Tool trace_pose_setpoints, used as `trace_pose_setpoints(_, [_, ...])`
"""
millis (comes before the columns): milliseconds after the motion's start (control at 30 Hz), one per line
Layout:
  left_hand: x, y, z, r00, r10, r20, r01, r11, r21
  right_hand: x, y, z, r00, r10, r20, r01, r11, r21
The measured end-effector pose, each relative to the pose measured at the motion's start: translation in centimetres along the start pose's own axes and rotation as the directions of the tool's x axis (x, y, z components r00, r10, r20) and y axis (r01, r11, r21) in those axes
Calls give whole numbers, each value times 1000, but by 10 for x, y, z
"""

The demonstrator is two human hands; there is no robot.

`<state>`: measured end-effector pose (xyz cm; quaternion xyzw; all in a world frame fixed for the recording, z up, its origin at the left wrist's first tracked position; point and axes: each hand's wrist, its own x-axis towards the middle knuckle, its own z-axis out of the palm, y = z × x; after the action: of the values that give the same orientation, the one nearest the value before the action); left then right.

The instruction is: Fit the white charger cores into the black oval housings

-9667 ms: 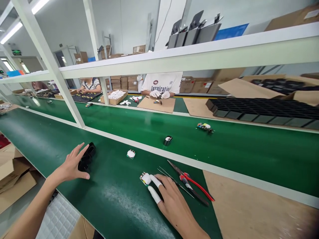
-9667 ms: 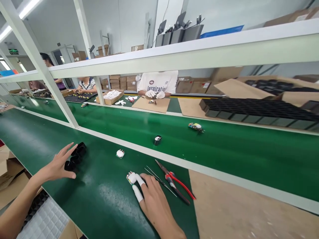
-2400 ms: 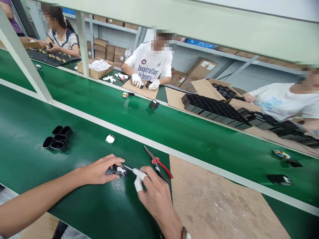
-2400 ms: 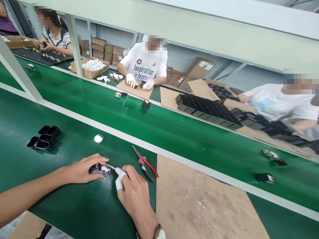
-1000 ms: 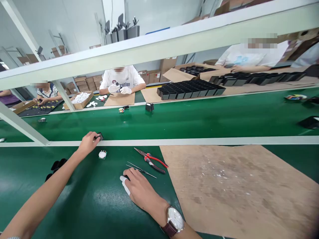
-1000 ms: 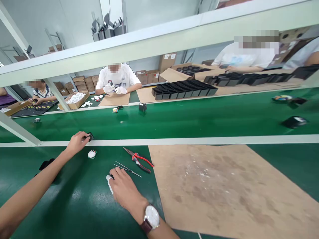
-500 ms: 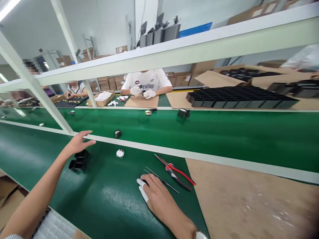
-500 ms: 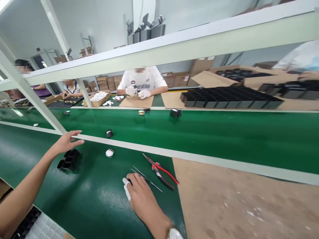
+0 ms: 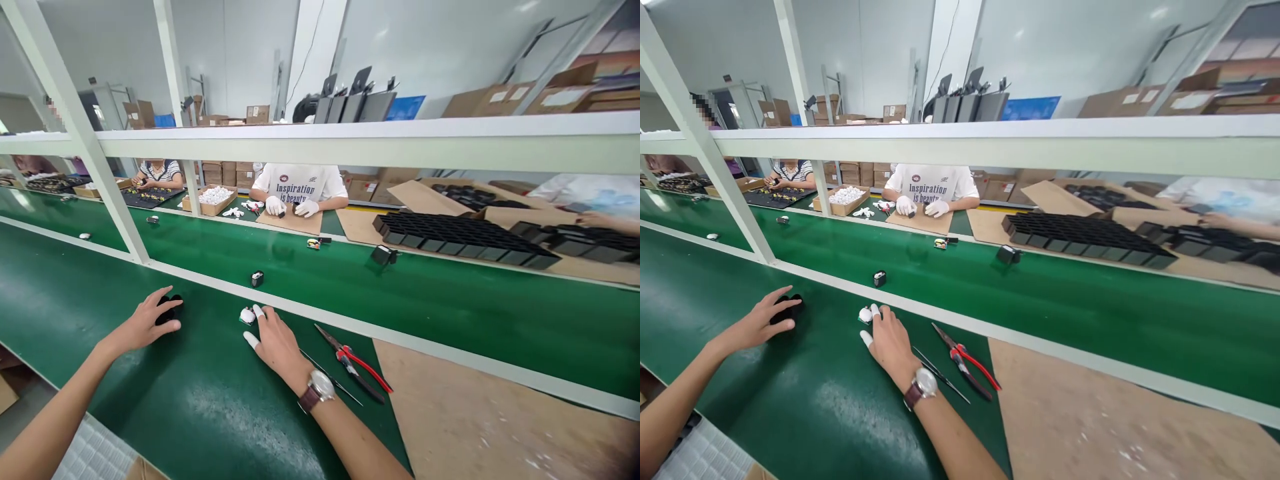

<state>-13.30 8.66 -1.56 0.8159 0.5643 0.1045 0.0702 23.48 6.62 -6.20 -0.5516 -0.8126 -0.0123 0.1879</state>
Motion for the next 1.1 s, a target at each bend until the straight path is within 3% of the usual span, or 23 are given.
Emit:
trace_pose_setpoints(100, [21,9,-4,994,-15,-107,24,996,82,22,-5,7,1000,5,-8,-5,1000,21])
trace_pose_setpoints(167, [33,15,-2,991,-7,-136,27,988,151,24,-5,8,1000,-23,1,23,999,48])
trace_pose_setpoints(267, [45,21,1,990,-12,-138,42,975,217,3,-1,2,993,-107,43,102,989,108])
trace_pose_setpoints(400, [55,28,3,994,-47,-96,68,969,239,-46,14,-17,978,-194,75,172,956,237])
trace_pose_setpoints(533, [66,39,8,996,-64,-63,78,967,244,-82,23,-27,989,-149,24,125,899,419])
trace_pose_setpoints(667, [75,55,13,998,-49,-27,54,963,265,-89,19,-17,996,-64,-59,84,888,453])
trace_pose_setpoints(800, [76,55,-3,998,-40,-41,51,947,316,-87,17,-9,987,-69,-144,131,866,482])
trace_pose_setpoints(967, [61,37,-33,988,-118,-103,146,931,334,-96,17,-6,981,-80,-176,140,922,360])
trace_pose_setpoints(1100, [51,30,-31,988,-91,-122,125,942,310,-101,12,0,980,-66,-189,95,984,153])
